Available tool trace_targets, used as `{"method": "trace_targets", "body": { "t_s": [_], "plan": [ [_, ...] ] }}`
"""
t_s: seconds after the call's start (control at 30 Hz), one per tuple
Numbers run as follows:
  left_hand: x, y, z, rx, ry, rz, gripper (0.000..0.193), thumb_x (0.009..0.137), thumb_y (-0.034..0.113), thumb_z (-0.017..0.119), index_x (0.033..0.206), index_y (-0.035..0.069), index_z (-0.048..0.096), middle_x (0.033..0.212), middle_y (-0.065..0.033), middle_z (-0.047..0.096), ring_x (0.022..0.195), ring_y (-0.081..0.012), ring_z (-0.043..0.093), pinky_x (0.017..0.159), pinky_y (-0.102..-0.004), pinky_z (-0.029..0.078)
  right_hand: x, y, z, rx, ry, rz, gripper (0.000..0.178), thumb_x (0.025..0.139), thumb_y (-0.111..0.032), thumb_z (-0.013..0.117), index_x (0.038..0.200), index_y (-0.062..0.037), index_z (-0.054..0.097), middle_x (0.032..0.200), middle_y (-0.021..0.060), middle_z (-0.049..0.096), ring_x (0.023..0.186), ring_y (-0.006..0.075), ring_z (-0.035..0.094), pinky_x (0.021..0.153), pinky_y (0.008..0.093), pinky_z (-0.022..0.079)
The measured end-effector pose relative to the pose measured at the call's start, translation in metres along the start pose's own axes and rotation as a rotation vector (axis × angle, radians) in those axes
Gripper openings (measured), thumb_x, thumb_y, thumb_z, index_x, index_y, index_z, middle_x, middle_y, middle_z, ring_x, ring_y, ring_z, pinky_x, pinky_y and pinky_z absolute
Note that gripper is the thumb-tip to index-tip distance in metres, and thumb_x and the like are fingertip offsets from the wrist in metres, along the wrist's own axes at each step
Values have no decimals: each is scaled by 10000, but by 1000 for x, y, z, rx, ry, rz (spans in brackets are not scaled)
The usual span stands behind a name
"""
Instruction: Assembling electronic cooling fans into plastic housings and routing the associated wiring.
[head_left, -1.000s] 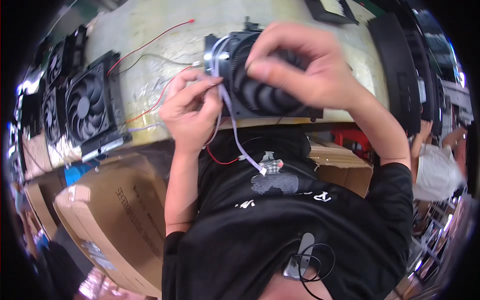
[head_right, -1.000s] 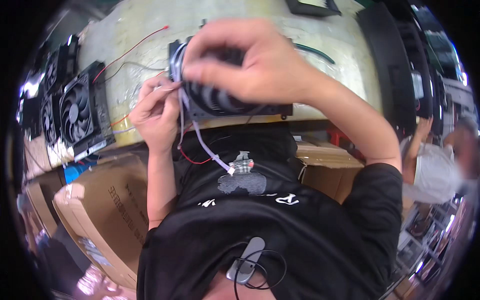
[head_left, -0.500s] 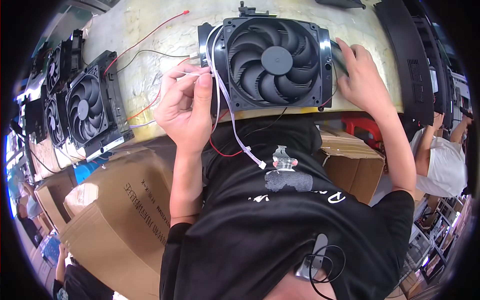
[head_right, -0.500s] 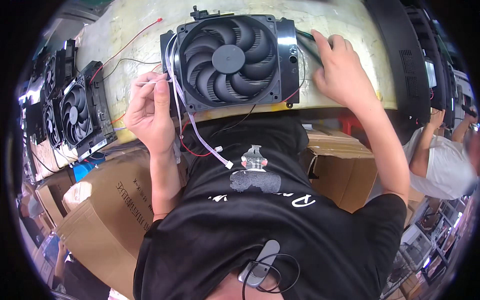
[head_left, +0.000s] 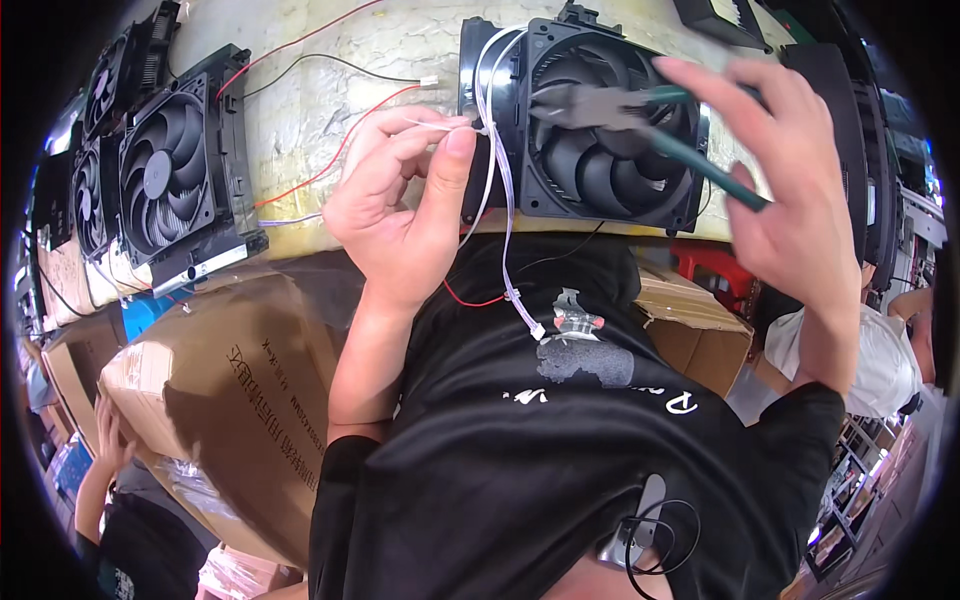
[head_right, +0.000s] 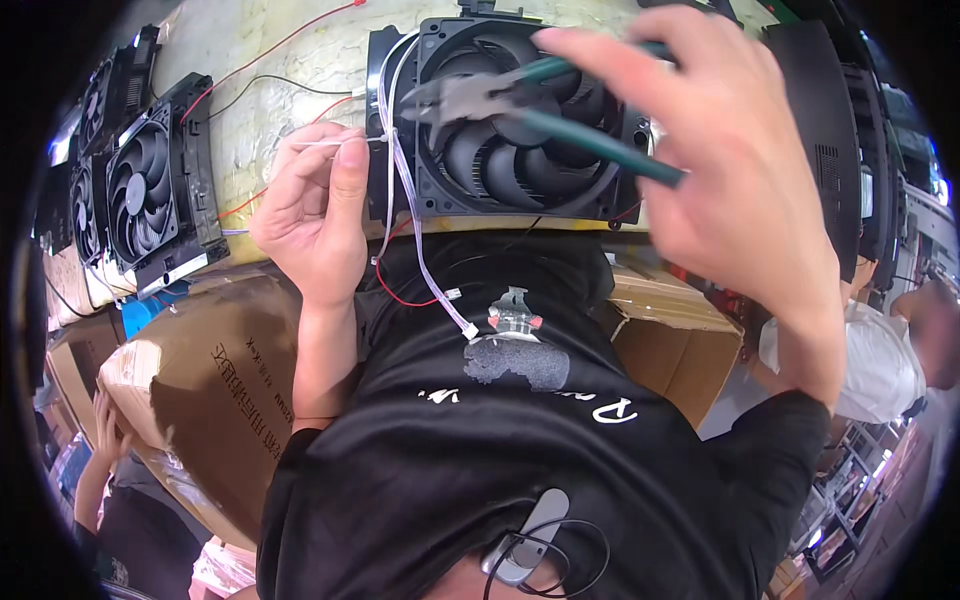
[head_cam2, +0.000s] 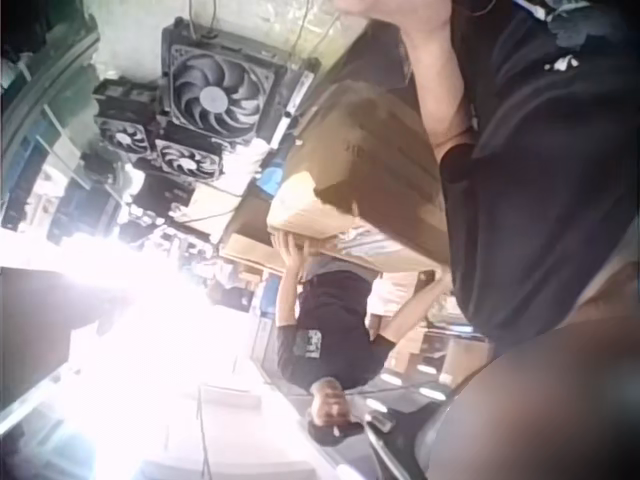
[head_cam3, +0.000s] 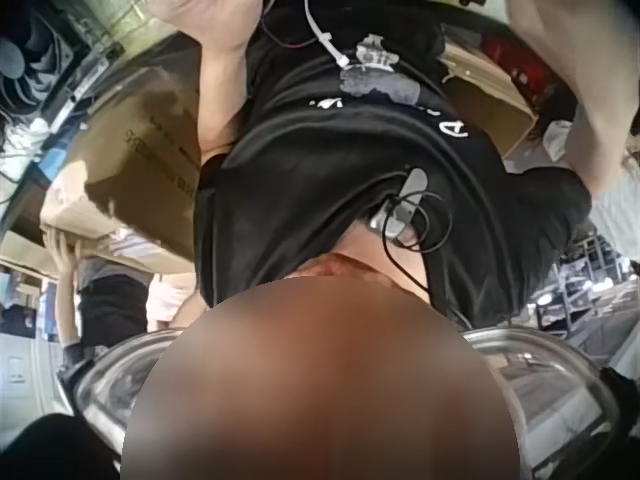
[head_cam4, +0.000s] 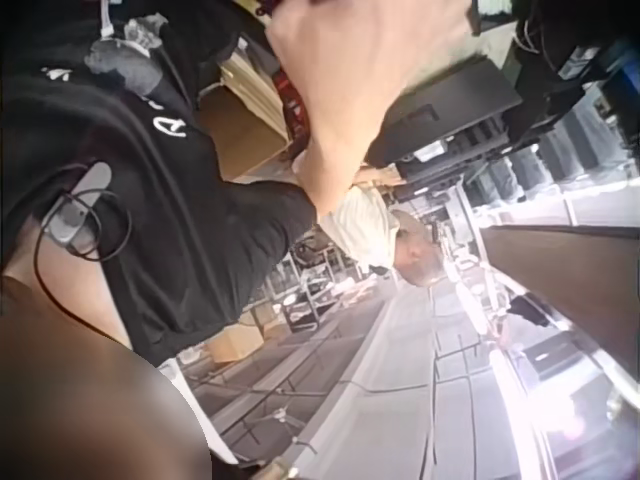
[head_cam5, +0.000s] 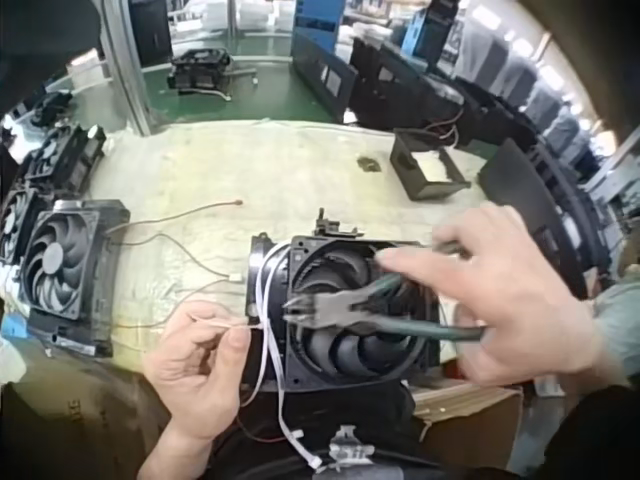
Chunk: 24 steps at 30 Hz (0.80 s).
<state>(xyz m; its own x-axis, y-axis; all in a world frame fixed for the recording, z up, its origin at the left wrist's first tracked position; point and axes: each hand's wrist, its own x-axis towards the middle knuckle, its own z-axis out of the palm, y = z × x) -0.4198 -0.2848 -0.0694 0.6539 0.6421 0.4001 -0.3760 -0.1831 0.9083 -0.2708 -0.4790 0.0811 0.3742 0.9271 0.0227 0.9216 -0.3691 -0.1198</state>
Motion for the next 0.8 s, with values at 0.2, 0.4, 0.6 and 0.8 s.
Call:
{"method": "trace_targets", "body": {
  "t_s": [0.2,0.4,0.6,0.8],
  "plan": [
    [1,1,6,29,4,41,83,846,0,725,919,-37,707,875,-90,651,707,-75,565,587,-195,434,23,-14,1,-178,-13,-160,716,615,90,572,1279,-175,606,1075,139,548,972,327,533,870,394,410],
    [2,1,2,114,-19,113,83,836,-3,732,913,-28,712,861,-91,656,688,-89,569,578,-201,436,30,-30,-9,-277,16,-181,661,623,64,636,1240,-171,634,1020,133,558,906,313,554,804,389,440],
    [4,1,6,86,-17,149,73,833,0,735,899,-21,712,853,-87,657,666,-89,566,549,-205,434,28,-36,-4,-329,62,-219,609,624,-5,723,1205,-170,649,933,95,564,833,277,571,710,369,459],
    [11,8,9,150,13,103,81,828,12,739,890,-25,702,842,-77,647,583,-62,517,494,-200,400,20,-41,0,-362,56,-164,521,664,-13,736,1160,-161,676,783,69,559,669,254,568,590,359,454]
  ]
}}
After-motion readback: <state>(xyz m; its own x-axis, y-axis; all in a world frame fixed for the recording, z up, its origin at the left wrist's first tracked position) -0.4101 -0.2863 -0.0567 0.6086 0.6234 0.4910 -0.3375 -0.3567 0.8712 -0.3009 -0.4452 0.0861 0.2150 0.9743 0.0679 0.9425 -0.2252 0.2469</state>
